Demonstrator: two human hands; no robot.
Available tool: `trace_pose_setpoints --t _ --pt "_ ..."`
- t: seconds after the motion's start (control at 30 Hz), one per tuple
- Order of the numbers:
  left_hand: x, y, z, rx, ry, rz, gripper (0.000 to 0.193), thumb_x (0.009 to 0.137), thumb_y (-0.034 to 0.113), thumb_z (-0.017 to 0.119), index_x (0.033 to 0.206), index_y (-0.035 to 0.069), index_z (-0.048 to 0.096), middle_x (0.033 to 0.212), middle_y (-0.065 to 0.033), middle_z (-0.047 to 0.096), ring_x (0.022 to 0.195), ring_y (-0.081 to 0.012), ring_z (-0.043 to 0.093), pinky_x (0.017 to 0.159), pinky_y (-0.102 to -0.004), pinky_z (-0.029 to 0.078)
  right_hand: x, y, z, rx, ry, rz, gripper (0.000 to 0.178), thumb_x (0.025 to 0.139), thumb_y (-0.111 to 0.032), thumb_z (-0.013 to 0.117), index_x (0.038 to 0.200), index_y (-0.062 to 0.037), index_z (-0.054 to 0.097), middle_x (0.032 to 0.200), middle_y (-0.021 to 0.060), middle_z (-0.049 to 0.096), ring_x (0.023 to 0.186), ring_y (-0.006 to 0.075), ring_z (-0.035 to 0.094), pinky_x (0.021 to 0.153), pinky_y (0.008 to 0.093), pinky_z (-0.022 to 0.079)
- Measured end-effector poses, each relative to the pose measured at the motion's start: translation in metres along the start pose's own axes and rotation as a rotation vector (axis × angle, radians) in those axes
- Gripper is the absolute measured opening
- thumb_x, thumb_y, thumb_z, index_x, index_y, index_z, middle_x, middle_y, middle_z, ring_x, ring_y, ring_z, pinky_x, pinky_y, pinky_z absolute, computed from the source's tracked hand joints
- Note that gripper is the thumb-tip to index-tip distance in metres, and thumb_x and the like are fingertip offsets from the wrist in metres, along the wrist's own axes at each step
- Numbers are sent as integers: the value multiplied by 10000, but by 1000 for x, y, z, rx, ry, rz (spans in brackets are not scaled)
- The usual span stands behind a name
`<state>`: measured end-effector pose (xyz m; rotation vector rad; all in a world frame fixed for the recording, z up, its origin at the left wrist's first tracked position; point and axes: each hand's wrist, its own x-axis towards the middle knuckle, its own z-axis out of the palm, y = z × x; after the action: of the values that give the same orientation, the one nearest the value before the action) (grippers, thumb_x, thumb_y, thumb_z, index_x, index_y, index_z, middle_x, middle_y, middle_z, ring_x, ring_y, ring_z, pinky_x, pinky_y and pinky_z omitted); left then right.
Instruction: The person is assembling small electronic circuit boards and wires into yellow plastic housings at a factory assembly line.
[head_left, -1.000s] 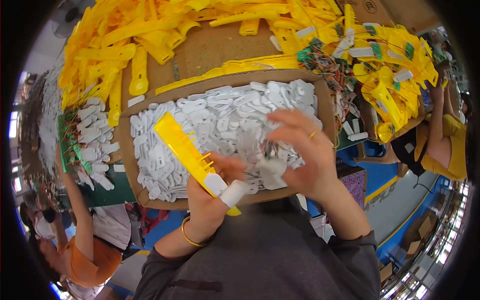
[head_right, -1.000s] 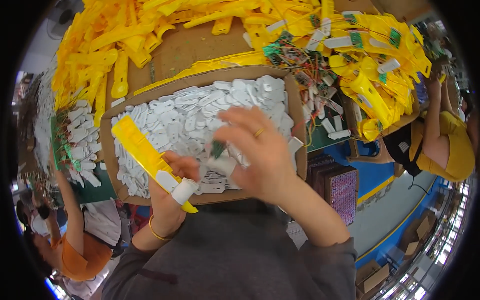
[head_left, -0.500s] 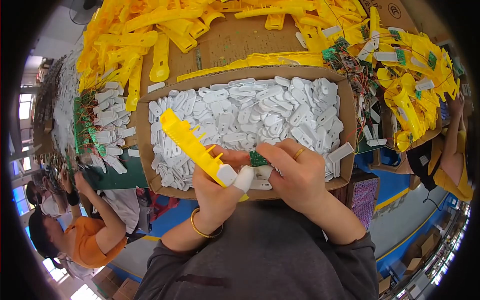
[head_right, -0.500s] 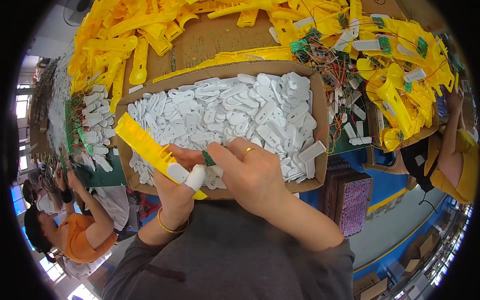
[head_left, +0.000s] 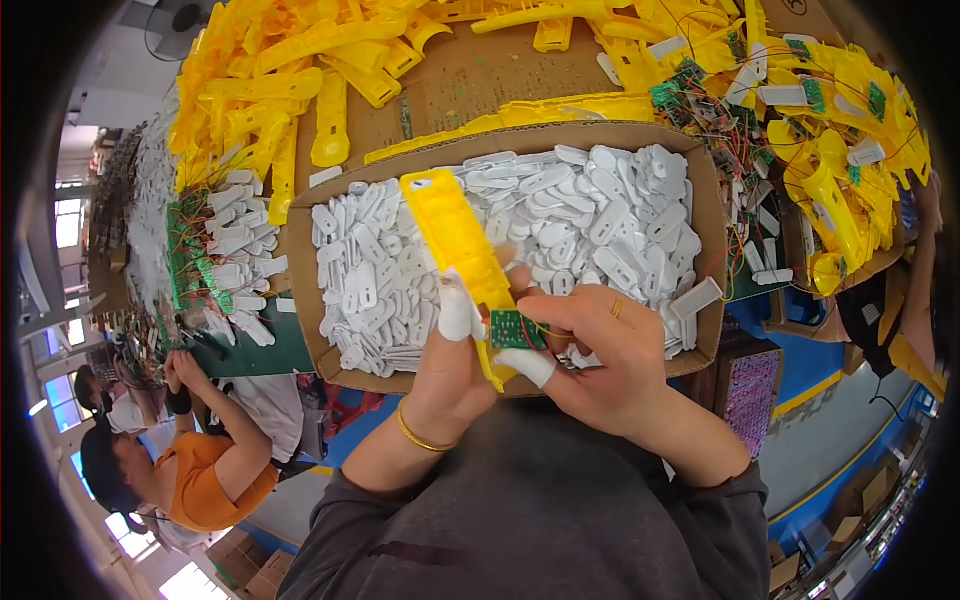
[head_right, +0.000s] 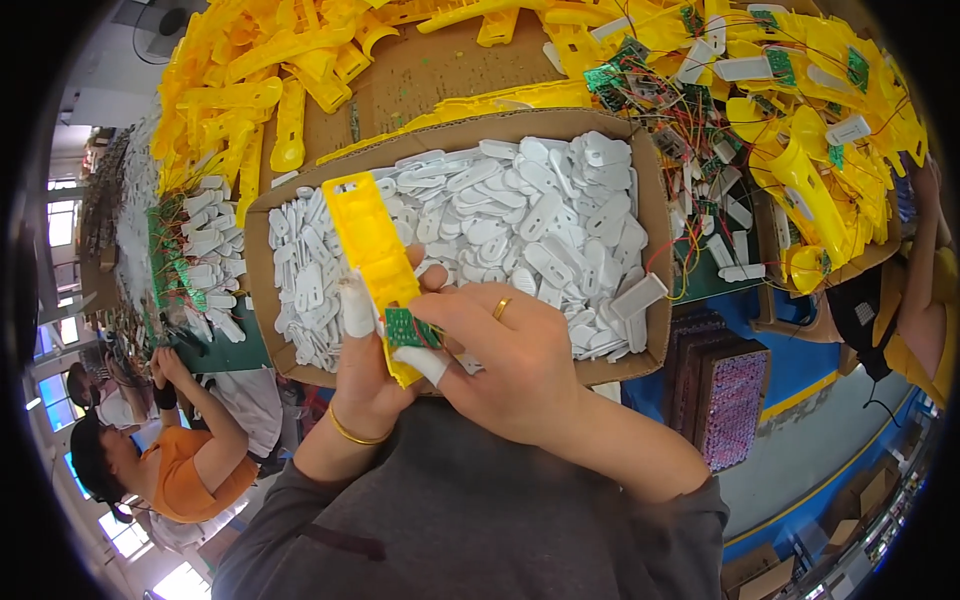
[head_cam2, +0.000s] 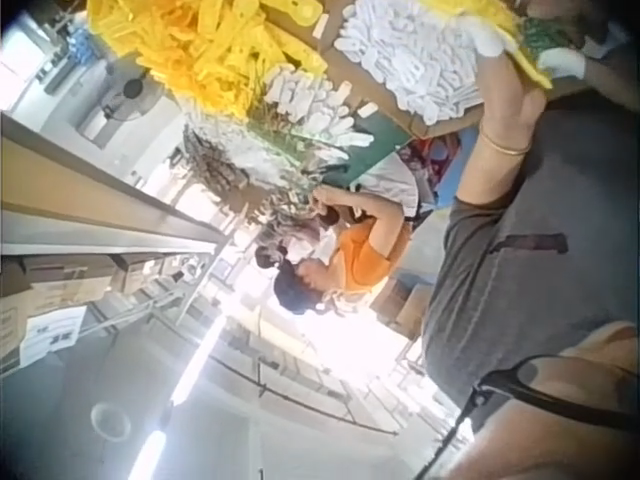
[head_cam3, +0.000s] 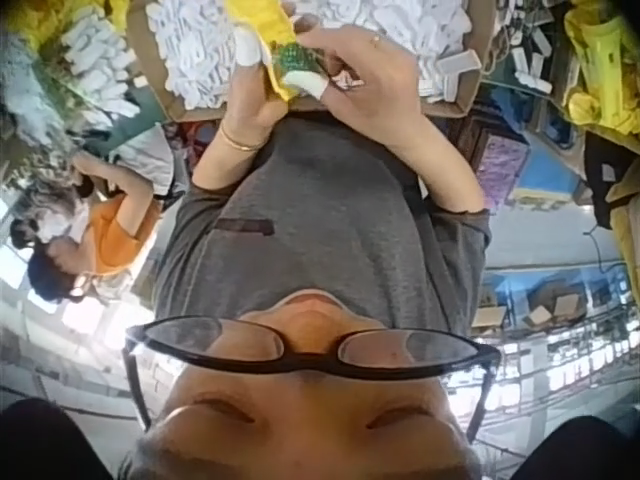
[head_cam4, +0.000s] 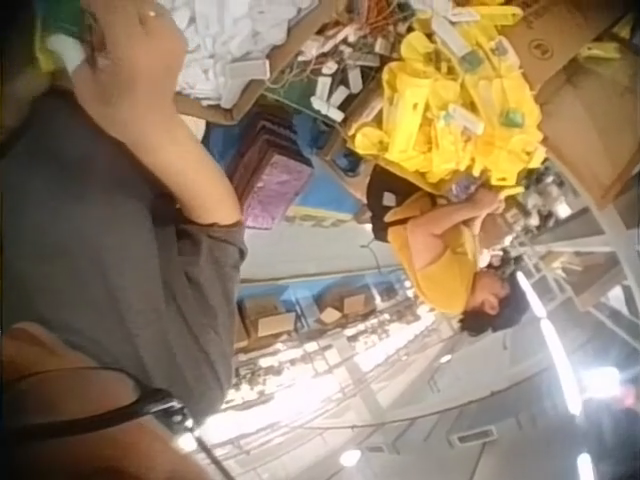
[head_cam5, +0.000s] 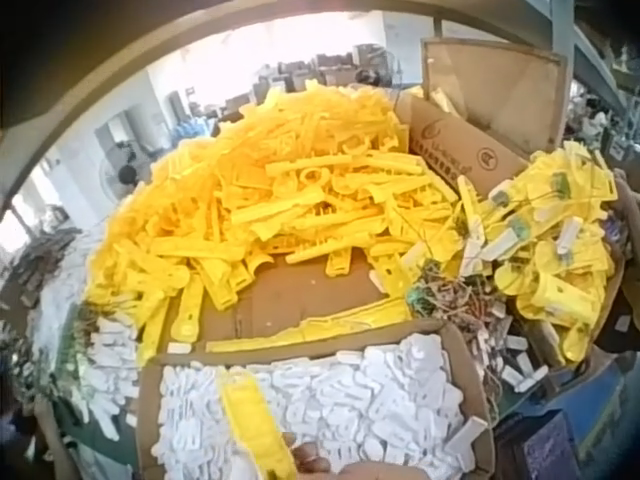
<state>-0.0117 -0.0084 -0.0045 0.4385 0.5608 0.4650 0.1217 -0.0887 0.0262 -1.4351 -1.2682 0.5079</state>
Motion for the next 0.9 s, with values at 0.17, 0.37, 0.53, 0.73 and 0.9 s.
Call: trace_pose_setpoints --t 0.17,0.37,0.53,0.73,0.9 --pt "-5 1 10 62 32 -10 649 897 554 362 1307 51 364 1114 -73 538 980 -192 563 835 -328 479 2 8 9 -85 56 -80 334 605 -20 762 912 -44 632 612 19 524 514 122 501 456 254 400" --pt "-10 -2 15 272 113 35 606 915 532 336 1258 39 409 1090 -95 564 966 -206 585 816 -338 493 3 11 3 -84 -59 -79 332 594 -3 749 901 -45 627 665 35 559 521 138 521 463 252 425" --pt "-9 -8 5 287 80 54 530 947 459 323 1224 21 433 1090 -94 568 950 -195 591 784 -315 500 14 12 -11 -1 -304 -28 297 607 -24 745 879 -61 632 701 37 581 534 150 542 460 252 431" --pt "-6 -4 10 542 21 134 410 954 267 340 1258 -7 370 1130 -116 519 959 -181 568 781 -306 480 -2 25 0 -176 -134 -111 317 604 -25 734 903 -67 638 689 44 576 554 186 561 463 275 438" --pt "-6 4 21 660 -87 139 468 851 71 348 1306 -7 272 1148 -136 472 966 -189 540 816 -323 456 -13 20 -2 -296 -74 -148 384 627 -35 734 996 -27 627 708 63 567 595 190 569 501 270 458"
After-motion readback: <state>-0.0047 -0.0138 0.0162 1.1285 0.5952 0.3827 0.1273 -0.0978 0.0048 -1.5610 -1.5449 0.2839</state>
